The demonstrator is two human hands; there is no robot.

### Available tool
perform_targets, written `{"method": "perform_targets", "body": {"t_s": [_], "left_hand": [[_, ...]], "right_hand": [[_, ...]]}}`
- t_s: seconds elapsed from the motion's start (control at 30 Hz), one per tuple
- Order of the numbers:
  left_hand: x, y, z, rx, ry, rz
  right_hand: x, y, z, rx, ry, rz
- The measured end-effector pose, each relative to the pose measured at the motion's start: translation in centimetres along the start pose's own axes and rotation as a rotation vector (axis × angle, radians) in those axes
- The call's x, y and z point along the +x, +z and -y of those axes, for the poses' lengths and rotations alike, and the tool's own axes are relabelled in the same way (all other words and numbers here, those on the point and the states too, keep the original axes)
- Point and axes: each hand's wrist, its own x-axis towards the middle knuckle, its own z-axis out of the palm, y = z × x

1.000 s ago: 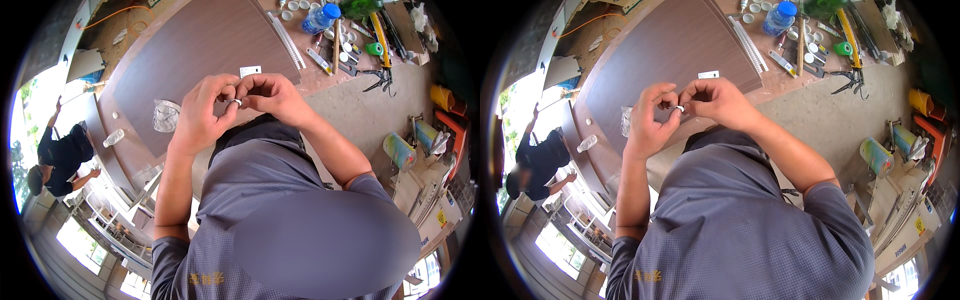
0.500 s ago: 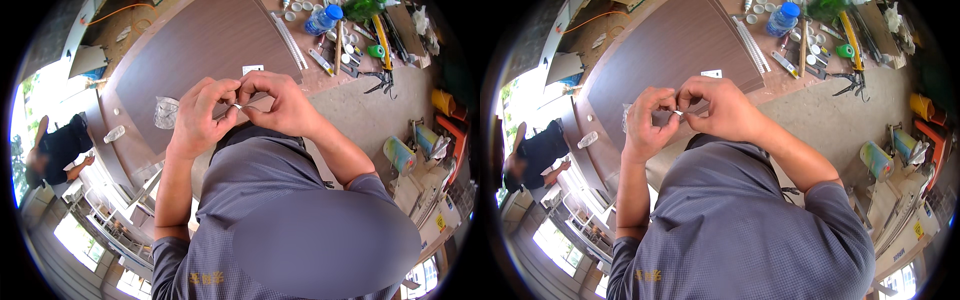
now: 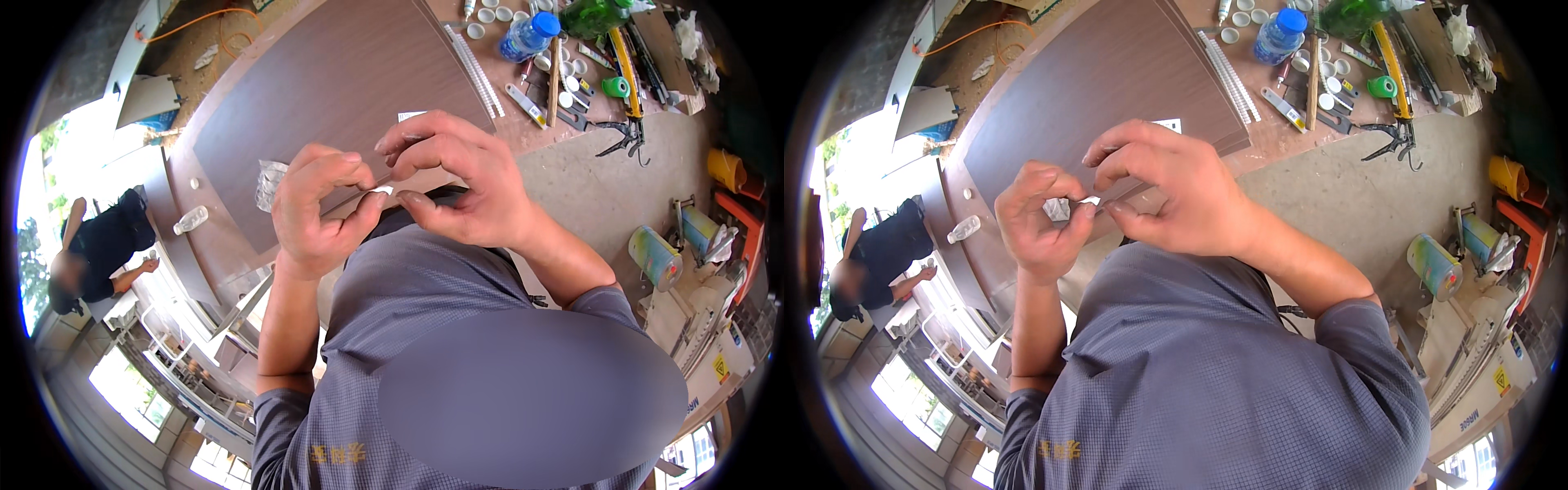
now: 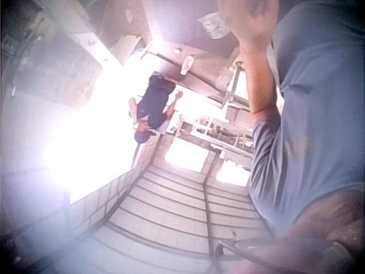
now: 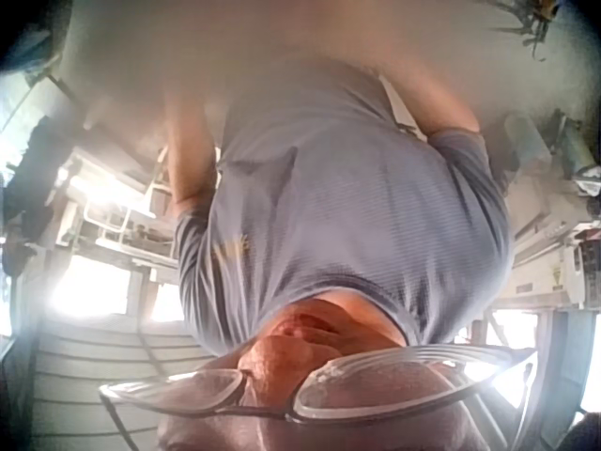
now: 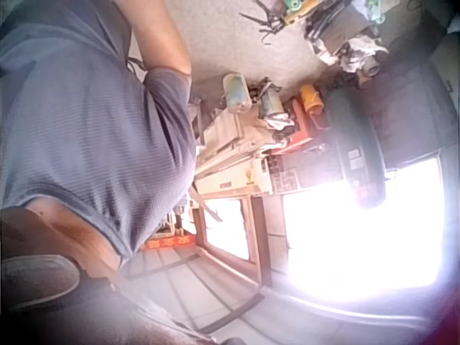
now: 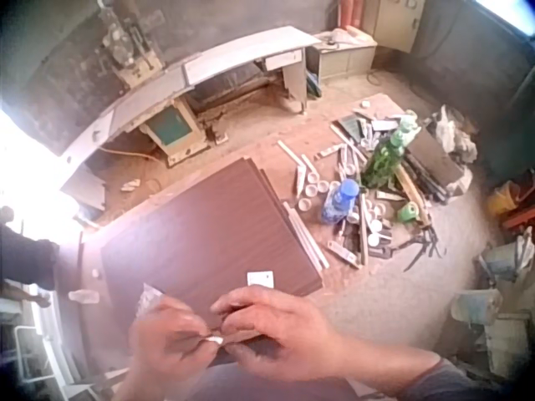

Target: The person wipes several wood panels with a cloth and a liquid from a bottle, then peels and applies a small white label to one of the panels.

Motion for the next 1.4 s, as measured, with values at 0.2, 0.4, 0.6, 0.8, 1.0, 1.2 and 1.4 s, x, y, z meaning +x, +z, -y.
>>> {"method": "perform_targets", "body": {"t_s": [0.2,0.4,0.6,0.8,1.0,1.2,1.4], "left_hand": [[-0.2,0.3,-1.6,-0.024,-0.241,-0.035],[0.7,-0.1,-2.4,0.022,-0.394,0.053],[0.9,0.3,-2.8,-0.080,-0.510,0.037],[1.8,-0.1,-3.4,-0.052,-0.574,0.123],[3.1,-0.1,-4.4,-0.029,-0.735,0.202],[2.5,-0.8,-2.1,0.004,-0.840,0.191],[-3.8,2.2,6.4,0.211,-0.853,0.263]], "right_hand": [[0.5,0.5,0.0,-0.087,-0.075,-0.050],[0.7,0.8,-0.4,-0.154,-0.101,-0.068],[0.7,0.9,-0.3,-0.148,0.010,-0.062],[1.1,0.7,0.1,0.020,0.218,-0.013],[0.7,0.7,-0.5,0.150,0.486,0.005],[0.6,-1.6,-2.9,0.242,0.788,-0.091],[-3.2,-1.8,-11.4,-0.100,0.939,-0.161]]}}
